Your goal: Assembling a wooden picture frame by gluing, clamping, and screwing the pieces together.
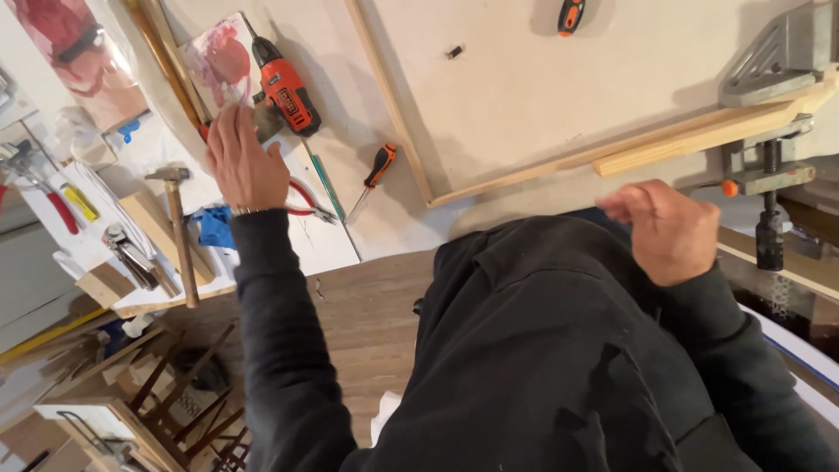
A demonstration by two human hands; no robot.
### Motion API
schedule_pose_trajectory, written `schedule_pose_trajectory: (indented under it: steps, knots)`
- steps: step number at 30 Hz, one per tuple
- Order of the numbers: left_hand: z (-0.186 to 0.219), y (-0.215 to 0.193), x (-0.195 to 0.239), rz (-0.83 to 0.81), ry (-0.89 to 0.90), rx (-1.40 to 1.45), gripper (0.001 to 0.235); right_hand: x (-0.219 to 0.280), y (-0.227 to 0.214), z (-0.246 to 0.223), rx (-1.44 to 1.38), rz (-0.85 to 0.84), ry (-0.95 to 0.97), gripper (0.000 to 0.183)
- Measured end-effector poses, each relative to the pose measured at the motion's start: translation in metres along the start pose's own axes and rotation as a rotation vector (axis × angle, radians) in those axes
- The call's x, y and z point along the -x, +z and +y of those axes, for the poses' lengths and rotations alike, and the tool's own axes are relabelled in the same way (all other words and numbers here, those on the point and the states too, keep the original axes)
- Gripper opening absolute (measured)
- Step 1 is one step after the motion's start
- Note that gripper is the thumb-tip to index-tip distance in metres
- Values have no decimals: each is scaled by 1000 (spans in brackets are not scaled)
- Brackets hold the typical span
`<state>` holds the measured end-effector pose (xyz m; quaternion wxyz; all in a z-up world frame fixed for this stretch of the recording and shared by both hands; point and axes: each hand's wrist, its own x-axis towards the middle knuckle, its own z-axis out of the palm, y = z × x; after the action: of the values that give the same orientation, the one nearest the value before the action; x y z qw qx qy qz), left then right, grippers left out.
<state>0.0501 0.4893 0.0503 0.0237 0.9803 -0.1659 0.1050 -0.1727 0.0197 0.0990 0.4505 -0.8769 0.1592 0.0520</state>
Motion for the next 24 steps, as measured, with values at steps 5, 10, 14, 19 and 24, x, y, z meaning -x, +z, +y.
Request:
schedule_pose_trajectory:
  steps: [5,10,14,19,24]
  knots:
    - [-52,51,-21,-274,88,-31,69,-9,6,-26,25,-18,-124,15]
    - [-64,59,-32,-576,-57,78,68,-11,17,-23,-40,-25,-75,10]
    - [-43,42,-32,-449,-138,346,69,-15,21,-25,-42,-34,6,10]
    - [52,-19,-45,-268,-227,580,76,-19,26,-34,21,-34,-5,27]
    - [183,-48,-47,-249,-285,1150,86,-27,24,-45,-351,-253,38,27]
